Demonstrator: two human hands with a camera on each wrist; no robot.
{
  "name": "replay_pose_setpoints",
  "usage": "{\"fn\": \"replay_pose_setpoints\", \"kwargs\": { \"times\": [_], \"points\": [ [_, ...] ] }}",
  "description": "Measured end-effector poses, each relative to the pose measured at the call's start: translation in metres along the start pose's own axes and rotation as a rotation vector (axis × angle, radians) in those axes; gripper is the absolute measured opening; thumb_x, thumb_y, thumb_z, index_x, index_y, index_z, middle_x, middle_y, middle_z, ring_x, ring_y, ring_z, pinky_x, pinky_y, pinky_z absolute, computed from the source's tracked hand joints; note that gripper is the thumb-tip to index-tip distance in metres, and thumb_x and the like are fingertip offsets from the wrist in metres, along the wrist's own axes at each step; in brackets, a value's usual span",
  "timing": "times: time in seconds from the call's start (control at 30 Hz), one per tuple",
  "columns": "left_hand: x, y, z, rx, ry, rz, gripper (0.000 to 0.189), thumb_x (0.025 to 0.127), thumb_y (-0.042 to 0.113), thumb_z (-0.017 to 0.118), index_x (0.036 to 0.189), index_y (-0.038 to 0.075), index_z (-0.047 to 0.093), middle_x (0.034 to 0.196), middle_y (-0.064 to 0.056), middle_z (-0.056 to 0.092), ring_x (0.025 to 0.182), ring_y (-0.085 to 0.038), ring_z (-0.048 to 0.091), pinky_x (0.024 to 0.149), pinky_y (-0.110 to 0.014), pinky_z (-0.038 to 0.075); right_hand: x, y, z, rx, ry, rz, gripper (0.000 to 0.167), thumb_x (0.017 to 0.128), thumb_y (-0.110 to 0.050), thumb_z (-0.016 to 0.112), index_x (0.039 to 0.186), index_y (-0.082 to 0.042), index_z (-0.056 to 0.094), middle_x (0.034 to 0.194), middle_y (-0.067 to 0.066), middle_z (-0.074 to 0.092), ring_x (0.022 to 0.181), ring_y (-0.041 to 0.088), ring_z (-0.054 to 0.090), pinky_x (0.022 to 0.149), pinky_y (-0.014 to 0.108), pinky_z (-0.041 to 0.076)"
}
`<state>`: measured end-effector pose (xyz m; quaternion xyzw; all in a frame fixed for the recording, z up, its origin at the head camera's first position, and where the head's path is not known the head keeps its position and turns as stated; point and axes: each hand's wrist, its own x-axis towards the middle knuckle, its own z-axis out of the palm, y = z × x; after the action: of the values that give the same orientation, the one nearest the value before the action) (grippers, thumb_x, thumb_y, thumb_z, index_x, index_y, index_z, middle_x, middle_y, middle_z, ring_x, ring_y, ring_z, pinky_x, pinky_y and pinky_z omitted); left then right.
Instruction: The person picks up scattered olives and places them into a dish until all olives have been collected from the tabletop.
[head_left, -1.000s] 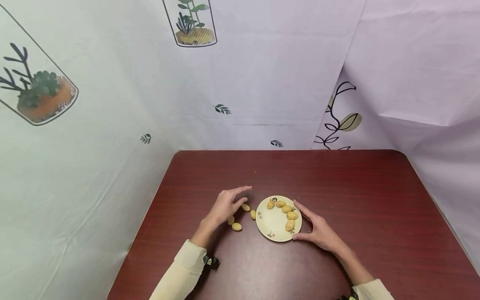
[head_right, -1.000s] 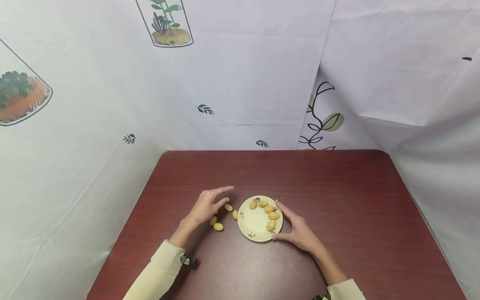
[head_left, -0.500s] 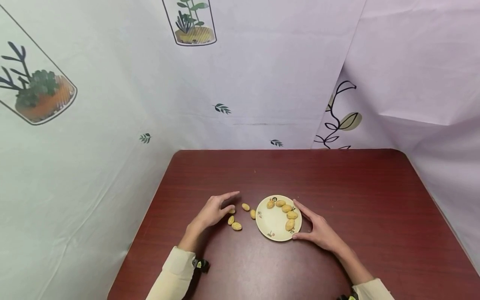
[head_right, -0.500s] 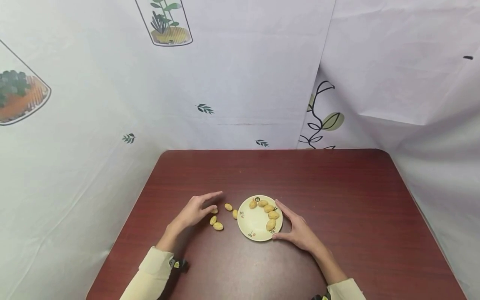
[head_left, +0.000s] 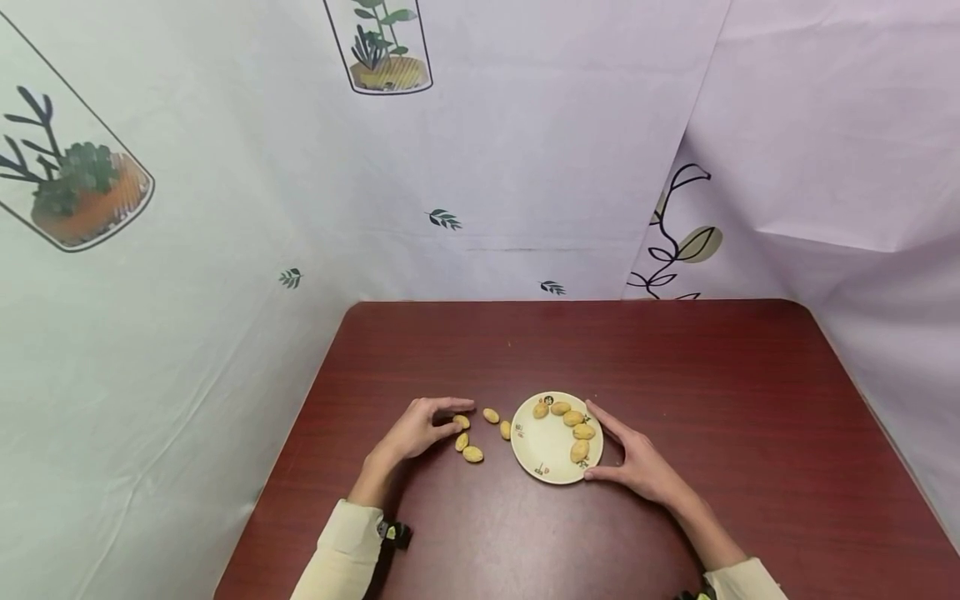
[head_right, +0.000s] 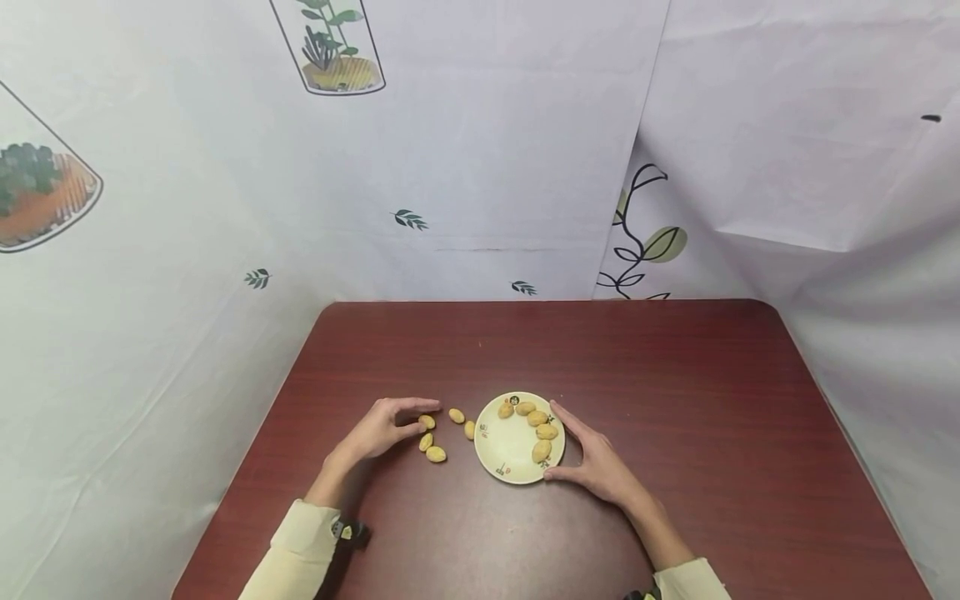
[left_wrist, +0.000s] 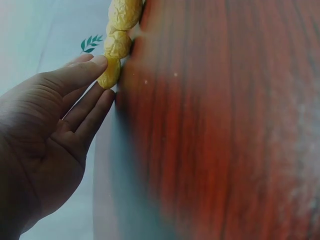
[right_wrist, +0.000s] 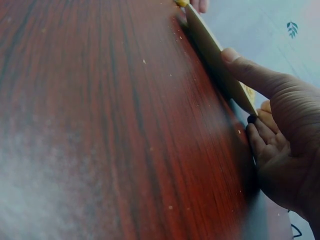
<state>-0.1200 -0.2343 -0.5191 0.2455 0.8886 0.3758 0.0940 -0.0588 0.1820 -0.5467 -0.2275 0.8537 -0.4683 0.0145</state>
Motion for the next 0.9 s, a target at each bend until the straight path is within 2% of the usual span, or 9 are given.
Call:
{"fn": "replay_pose_setpoints", "kwargs": {
  "times": [0.27, 0.6, 0.9],
  "points": [
    [0.0005, -0.0016, 0.0009, -0.040, 0.006, 0.020, 0.034, 0.098, 0.007, 0.078, 0.131, 0.014, 0.076, 0.123, 0.007, 0.077, 0.114, -0.010, 0.072, 0.095, -0.034, 0.059, 0.0001, 0.0003, -0.0001, 0.007, 0.000, -0.001, 0.106, 0.079, -0.035, 0.096, 0.164, -0.005, 0.039, 0.165, 0.016, 0.043, 0.147, 0.042, 0.043, 0.112, 0.004, 0.020],
    [0.0047, -0.0045, 0.0049, -0.071, 0.089, 0.085, 0.026, 0.095, 0.006, 0.080, 0.121, 0.009, 0.079, 0.113, 0.002, 0.080, 0.100, -0.011, 0.076, 0.086, -0.030, 0.062, 0.0005, 0.0013, 0.0004, 0.007, -0.002, -0.008, 0.106, 0.079, -0.034, 0.096, 0.164, -0.005, 0.039, 0.166, 0.015, 0.043, 0.148, 0.042, 0.042, 0.112, 0.004, 0.020],
    [0.0065, -0.0014, 0.0033, -0.065, 0.169, 0.037, 0.024, 0.097, 0.010, 0.079, 0.121, 0.009, 0.080, 0.113, 0.003, 0.080, 0.100, -0.012, 0.076, 0.085, -0.030, 0.062, 0.0002, 0.0004, 0.0008, 0.013, 0.002, -0.018, 0.106, 0.079, -0.033, 0.096, 0.163, -0.004, 0.039, 0.165, 0.016, 0.043, 0.147, 0.043, 0.042, 0.112, 0.004, 0.020]
  ]
}}
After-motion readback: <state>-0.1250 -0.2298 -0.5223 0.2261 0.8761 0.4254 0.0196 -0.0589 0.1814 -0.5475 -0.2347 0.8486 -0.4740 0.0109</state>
